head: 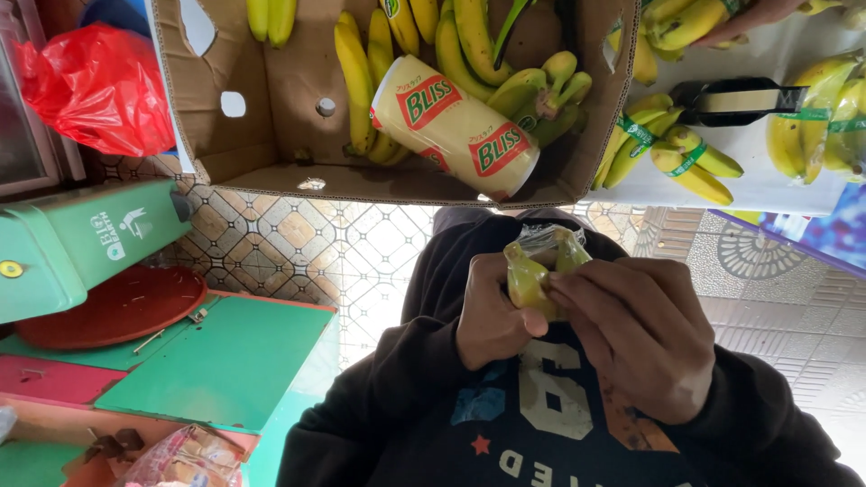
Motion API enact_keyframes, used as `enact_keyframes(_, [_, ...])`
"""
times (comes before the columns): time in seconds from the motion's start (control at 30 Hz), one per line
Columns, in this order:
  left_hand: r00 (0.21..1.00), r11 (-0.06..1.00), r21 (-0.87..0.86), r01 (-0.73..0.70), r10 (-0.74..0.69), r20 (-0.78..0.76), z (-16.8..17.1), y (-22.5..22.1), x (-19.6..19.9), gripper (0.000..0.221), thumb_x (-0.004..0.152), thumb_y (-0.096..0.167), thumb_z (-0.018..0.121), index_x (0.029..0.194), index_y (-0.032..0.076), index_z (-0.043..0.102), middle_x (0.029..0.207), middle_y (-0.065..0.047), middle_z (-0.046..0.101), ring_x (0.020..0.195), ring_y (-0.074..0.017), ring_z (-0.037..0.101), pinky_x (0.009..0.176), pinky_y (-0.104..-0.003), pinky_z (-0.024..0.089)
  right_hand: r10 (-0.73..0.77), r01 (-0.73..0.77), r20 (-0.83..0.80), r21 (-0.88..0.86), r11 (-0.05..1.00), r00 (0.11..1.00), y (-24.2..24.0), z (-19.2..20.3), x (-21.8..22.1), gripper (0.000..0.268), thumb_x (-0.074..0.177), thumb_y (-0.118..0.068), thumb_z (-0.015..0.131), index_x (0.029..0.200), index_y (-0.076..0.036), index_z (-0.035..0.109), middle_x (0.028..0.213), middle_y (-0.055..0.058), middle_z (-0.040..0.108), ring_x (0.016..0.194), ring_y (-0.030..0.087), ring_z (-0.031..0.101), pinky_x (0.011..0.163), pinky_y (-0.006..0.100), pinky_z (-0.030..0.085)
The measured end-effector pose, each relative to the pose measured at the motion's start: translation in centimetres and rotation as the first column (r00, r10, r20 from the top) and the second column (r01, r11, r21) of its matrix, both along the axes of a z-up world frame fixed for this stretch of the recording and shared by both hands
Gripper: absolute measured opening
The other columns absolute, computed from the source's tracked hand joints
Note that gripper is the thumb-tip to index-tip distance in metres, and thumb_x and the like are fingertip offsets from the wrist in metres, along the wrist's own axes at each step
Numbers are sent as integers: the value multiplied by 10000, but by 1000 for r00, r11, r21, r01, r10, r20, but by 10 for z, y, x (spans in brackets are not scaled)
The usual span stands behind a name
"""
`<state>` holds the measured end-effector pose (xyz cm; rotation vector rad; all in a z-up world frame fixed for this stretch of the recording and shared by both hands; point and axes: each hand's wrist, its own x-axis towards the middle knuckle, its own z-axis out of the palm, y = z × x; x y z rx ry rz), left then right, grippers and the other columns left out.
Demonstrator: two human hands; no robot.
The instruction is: The person is wrapping individual bananas and bunches of bananas in plastic film and securing them with tape from a dispenser.
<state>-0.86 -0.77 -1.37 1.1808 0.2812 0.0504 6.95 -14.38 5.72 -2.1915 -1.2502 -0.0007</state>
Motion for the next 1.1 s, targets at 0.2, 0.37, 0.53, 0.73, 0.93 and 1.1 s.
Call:
enact_keyframes(0.2, [999, 999, 7, -35, 35, -28, -9, -6, -4, 770, 753, 915, 560, 626, 175, 389, 607, 97, 368, 573, -43, 333, 520, -256, 289, -66, 72, 134, -36, 997, 989, 1, -6, -11, 128, 990, -95, 753, 1002, 31, 770, 1023, 144, 718, 870, 325, 618, 769, 381, 543])
enact_keyframes(0.37, [996, 998, 55, -37, 41, -82, -11, -9, -6, 779, 708, 920, 565, 621, 160, 418, 621, 95, 395, 604, -40, 361, 529, -268, 324, -59, 66, 182, -34, 997, 982, -7, -12, -15, 153, 1002, -113, 727, 995, 33, 772, 1015, 164, 704, 860, 346, 608, 760, 404, 552])
enact_keyframes(0.53, [993, 999, 14, -35, 36, -111, -10, -8, -5, 779, 699, 909, 588, 622, 145, 457, 619, 100, 431, 603, -30, 388, 522, -248, 350, -3, 1, 275, 8, 1000, 961, -8, -17, -15, 140, 973, -58, 762, 960, 81, 772, 978, 189, 724, 828, 335, 598, 692, 381, 532])
enact_keyframes(0.73, [994, 992, 116, -56, 66, -86, -9, -4, -8, 805, 824, 928, 432, 604, 158, 351, 584, 86, 339, 563, -53, 298, 495, -308, 273, 134, -121, 293, -59, 991, 947, -7, -8, -14, 150, 951, -82, 665, 966, 45, 744, 1021, 186, 690, 839, 280, 608, 653, 379, 542])
enact_keyframes(0.93, [977, 978, 91, 185, -193, 92, -11, 3, -19, 922, 681, 753, 679, 1307, 77, 663, 991, -38, 706, 899, -129, 681, 845, -300, 544, -178, 177, -301, -31, 984, 937, -51, -4, 4, 288, 841, -145, 732, 989, 99, 700, 1110, 243, 563, 1039, 299, 564, 708, 337, 666])
enact_keyframes(1.1, [904, 911, 243, 333, -381, 191, 19, 14, -6, 633, 655, 617, 709, 946, 56, 668, 818, -21, 679, 731, -157, 660, 705, -297, 519, -147, 71, -767, -131, 989, 625, -27, 26, 51, 265, 900, -155, 616, 1055, 9, 754, 1056, 141, 771, 977, 252, 734, 801, 333, 615])
